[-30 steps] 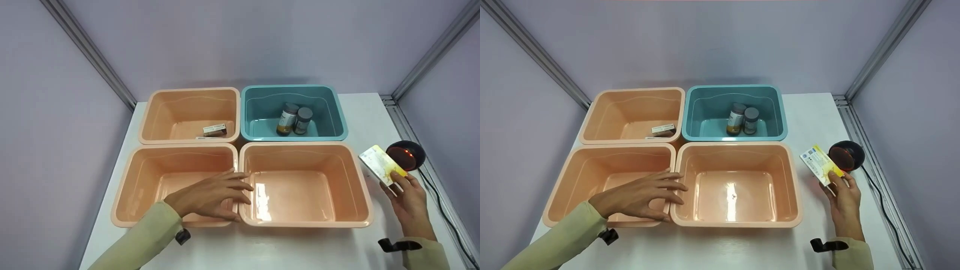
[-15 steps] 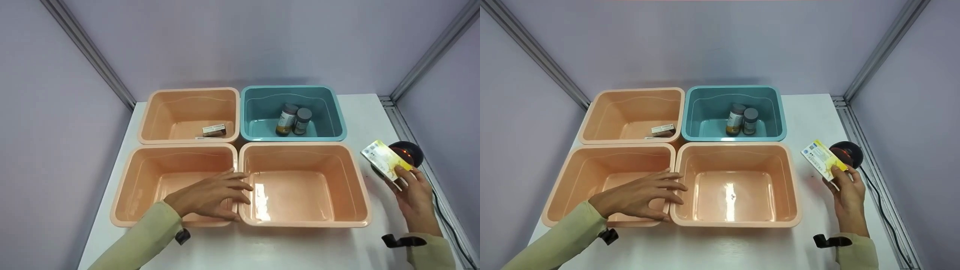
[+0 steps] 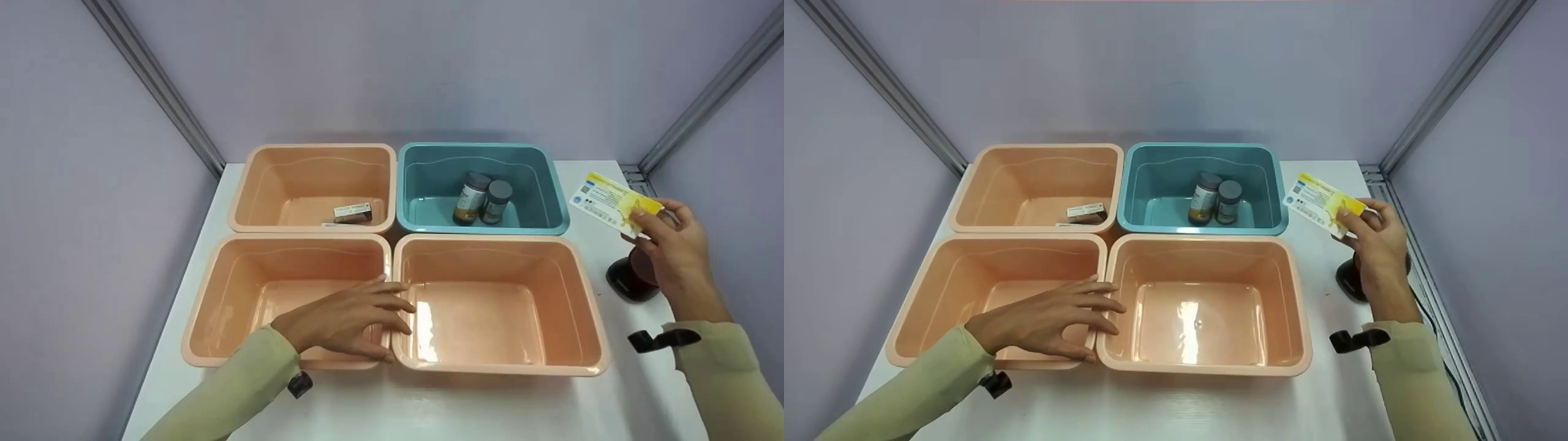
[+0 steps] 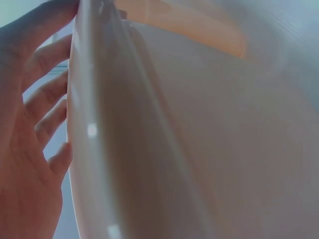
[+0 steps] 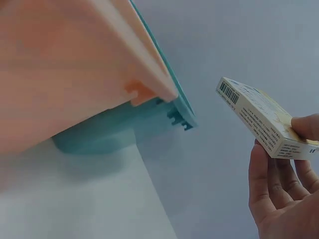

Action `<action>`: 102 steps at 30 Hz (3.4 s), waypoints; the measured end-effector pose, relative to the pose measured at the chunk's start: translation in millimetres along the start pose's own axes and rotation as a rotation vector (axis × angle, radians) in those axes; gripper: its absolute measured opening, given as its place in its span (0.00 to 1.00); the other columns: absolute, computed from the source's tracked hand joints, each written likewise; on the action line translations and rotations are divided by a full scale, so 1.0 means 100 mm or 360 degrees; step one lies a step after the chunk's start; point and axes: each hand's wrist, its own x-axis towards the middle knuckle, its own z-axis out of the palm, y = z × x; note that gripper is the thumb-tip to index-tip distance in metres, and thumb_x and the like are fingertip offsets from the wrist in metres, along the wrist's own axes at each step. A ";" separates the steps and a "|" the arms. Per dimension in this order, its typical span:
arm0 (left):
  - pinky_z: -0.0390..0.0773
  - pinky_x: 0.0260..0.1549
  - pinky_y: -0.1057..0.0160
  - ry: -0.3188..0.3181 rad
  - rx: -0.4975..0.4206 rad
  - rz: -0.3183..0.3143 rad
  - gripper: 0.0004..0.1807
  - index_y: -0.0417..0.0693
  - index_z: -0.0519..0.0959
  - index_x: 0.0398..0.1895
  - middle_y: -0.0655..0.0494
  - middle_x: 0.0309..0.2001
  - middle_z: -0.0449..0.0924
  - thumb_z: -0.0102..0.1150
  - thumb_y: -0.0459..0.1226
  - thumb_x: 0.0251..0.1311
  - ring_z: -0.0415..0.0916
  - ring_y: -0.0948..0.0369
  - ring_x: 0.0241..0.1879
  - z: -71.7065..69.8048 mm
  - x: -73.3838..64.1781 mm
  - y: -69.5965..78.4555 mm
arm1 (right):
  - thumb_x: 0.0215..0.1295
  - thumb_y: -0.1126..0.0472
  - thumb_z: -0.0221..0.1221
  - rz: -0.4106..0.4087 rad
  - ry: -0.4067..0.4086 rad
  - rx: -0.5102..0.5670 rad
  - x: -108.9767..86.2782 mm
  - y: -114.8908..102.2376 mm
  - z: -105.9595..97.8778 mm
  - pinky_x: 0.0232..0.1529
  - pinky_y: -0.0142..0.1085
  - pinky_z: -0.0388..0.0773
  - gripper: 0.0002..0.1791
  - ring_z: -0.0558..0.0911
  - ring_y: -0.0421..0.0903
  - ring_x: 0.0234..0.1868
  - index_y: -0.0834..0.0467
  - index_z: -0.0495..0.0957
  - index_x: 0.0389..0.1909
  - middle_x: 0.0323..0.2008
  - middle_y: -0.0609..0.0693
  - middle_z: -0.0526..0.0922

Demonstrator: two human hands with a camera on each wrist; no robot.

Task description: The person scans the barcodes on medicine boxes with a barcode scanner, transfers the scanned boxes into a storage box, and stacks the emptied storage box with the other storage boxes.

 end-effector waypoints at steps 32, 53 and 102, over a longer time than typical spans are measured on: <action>0.56 0.86 0.36 0.0083 0.0060 0.0085 0.24 0.62 0.87 0.61 0.59 0.75 0.79 0.70 0.60 0.68 0.61 0.48 0.84 0.00 -0.02 -0.04 | 0.75 0.54 0.68 -0.0359 -0.0776 -0.1499 0.48 0.73 2.55 0.57 0.51 0.88 0.20 0.86 0.52 0.53 0.53 0.74 0.60 0.58 0.54 0.87; 0.50 0.88 0.40 0.0021 -0.0036 0.0028 0.26 0.61 0.86 0.64 0.59 0.76 0.77 0.68 0.60 0.70 0.58 0.50 0.86 0.01 -0.03 -0.01 | 0.77 0.57 0.67 -0.0069 -0.0832 -0.1132 0.31 1.38 3.54 0.48 0.48 0.95 0.21 0.86 0.53 0.51 0.56 0.69 0.60 0.54 0.58 0.77; 0.69 0.81 0.40 0.0292 -0.0149 -0.0432 0.29 0.59 0.76 0.78 0.52 0.86 0.62 0.61 0.54 0.79 0.60 0.48 0.85 -0.04 -0.17 -0.05 | 0.79 0.60 0.64 -0.0735 -0.0713 -0.1927 0.03 0.30 1.12 0.63 0.33 0.82 0.19 0.81 0.54 0.64 0.61 0.81 0.66 0.63 0.59 0.83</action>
